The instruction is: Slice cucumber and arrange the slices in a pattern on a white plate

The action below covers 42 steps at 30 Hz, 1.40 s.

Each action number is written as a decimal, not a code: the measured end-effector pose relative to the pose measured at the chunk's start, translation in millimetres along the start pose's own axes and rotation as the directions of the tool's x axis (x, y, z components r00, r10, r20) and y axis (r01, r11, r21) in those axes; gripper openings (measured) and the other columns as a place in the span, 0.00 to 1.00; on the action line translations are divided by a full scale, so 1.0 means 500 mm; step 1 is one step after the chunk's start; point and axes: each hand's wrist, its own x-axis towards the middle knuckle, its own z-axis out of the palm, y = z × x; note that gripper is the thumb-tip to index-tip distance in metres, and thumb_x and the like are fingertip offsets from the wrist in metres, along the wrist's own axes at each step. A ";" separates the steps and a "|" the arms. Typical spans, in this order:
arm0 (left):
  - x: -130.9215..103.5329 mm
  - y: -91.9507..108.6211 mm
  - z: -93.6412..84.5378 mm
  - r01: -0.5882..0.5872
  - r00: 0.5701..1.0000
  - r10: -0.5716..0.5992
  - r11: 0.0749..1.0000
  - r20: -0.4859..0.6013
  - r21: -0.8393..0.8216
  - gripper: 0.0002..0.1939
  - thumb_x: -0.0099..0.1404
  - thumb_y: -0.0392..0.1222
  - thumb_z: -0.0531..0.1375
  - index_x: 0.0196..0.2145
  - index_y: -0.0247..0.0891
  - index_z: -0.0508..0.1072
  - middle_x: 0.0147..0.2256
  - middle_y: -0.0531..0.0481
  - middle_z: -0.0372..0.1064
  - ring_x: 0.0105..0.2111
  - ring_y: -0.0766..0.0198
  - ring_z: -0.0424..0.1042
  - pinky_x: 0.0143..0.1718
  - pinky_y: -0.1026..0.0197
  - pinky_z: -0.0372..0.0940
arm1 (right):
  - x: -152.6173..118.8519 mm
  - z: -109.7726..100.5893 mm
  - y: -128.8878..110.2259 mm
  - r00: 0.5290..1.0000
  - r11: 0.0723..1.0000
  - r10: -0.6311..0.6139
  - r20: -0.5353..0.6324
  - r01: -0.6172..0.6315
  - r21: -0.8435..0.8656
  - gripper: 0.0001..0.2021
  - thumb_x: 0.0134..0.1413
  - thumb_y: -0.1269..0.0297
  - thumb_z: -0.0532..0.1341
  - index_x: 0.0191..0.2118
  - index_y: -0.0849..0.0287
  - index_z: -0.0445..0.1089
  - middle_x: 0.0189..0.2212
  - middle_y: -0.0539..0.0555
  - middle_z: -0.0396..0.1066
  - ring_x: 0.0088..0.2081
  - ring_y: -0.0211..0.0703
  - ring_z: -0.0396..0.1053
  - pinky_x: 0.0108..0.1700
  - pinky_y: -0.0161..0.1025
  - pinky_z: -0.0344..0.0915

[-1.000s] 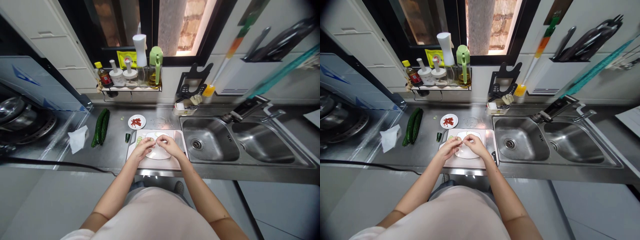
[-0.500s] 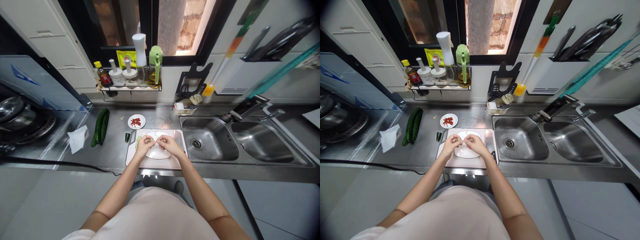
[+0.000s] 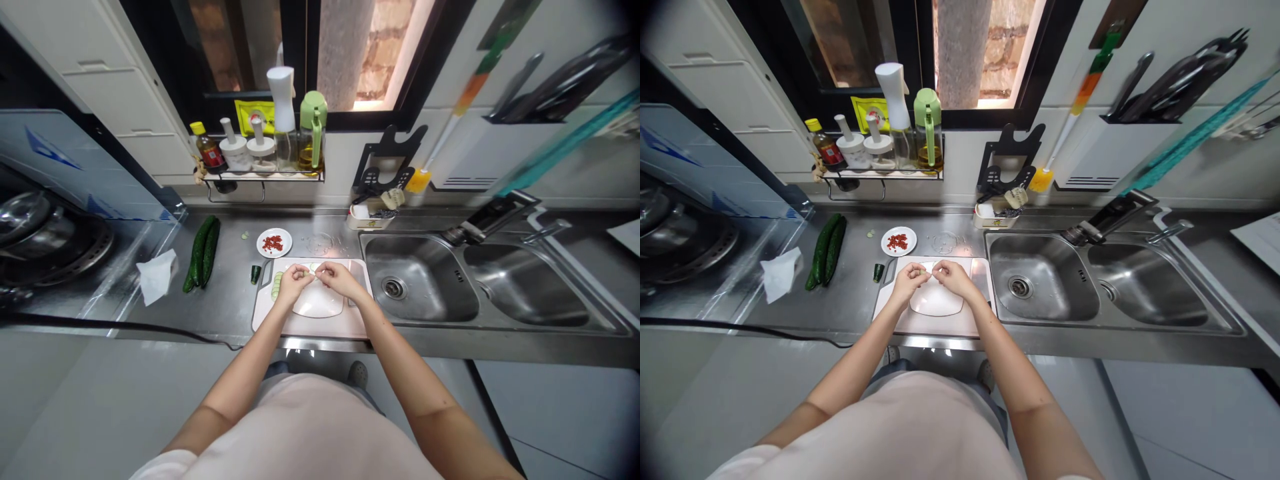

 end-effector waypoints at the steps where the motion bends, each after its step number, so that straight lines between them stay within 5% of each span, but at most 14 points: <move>1: 0.004 -0.002 0.001 0.003 1.000 -0.003 1.000 -0.004 0.007 0.16 0.44 0.43 0.68 0.29 0.37 0.67 0.19 0.59 0.62 0.20 0.73 0.60 0.23 0.69 0.52 | 0.005 -0.001 0.005 1.000 1.000 -0.007 -0.007 0.007 -0.026 0.09 0.47 0.58 0.60 0.29 0.59 0.70 0.17 0.45 0.62 0.21 0.34 0.60 0.26 0.32 0.55; 19: 0.100 -0.080 -0.017 -0.003 0.996 0.025 0.966 -0.082 0.260 0.09 0.46 0.38 0.66 0.27 0.34 0.73 0.23 0.53 0.70 0.24 0.70 0.66 0.31 0.67 0.60 | 0.068 -0.011 0.077 0.999 0.931 0.011 -0.032 -0.022 -0.365 0.06 0.49 0.68 0.58 0.31 0.60 0.71 0.21 0.47 0.66 0.25 0.35 0.59 0.30 0.31 0.53; 29: 0.117 -0.080 -0.021 0.034 0.993 0.049 0.743 -0.105 0.669 0.10 0.52 0.38 0.64 0.34 0.37 0.76 0.28 0.51 0.74 0.29 0.66 0.71 0.35 0.65 0.62 | 0.082 0.001 0.094 0.997 0.817 0.077 -0.021 -0.075 -0.572 0.08 0.55 0.69 0.56 0.37 0.59 0.72 0.33 0.53 0.74 0.33 0.38 0.67 0.35 0.30 0.55; 42: 0.132 -0.090 -0.010 0.092 0.995 -0.010 0.555 -0.103 0.827 0.08 0.54 0.40 0.62 0.35 0.42 0.75 0.31 0.52 0.75 0.34 0.64 0.71 0.36 0.65 0.60 | 0.101 0.010 0.118 0.989 0.718 0.145 0.018 -0.093 -0.690 0.11 0.58 0.67 0.53 0.41 0.59 0.72 0.38 0.55 0.75 0.38 0.40 0.68 0.36 0.31 0.54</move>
